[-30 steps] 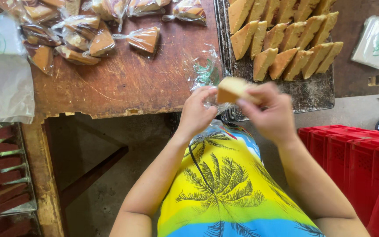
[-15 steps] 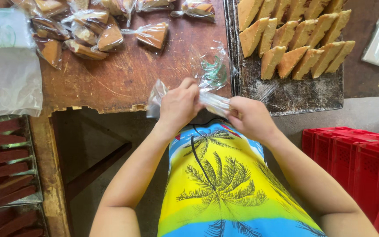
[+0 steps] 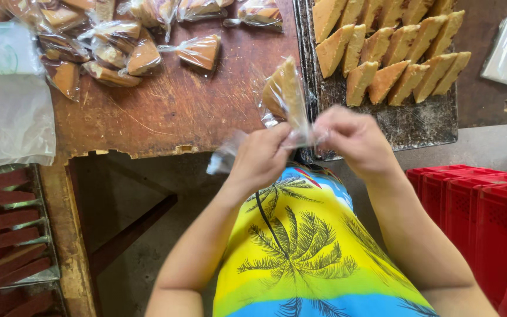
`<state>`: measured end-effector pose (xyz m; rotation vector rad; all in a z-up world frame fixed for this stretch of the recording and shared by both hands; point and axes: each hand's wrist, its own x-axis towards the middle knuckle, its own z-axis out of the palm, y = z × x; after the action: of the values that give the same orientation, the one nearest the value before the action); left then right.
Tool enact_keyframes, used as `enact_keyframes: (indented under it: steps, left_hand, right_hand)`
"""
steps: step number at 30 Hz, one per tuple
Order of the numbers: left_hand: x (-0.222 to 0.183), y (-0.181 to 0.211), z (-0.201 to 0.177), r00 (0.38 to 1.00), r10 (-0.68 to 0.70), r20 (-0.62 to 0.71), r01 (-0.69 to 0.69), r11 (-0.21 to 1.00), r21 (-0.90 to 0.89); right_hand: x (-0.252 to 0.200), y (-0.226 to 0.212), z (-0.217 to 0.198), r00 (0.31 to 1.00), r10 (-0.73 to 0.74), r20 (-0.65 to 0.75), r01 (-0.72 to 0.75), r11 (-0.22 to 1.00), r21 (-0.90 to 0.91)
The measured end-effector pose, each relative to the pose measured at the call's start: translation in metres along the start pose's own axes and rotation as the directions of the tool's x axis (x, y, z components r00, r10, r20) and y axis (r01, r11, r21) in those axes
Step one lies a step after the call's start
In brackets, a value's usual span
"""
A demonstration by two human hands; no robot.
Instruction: The person picks up triangular bread slices from a metal tray, inserts them into plastic bags by hand, and places the bagged items onto a wooden table.
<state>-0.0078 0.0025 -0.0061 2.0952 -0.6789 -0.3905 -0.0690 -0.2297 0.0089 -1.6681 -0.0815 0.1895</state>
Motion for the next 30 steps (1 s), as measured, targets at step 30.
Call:
enact_keyframes:
  steps: [30]
  left_hand:
    - [-0.016,0.017,-0.008,0.982,-0.002,-0.191,0.032,0.988,0.153]
  right_hand:
    - [0.021,0.039,0.063,0.993,-0.076,-0.089,0.053,0.97,-0.237]
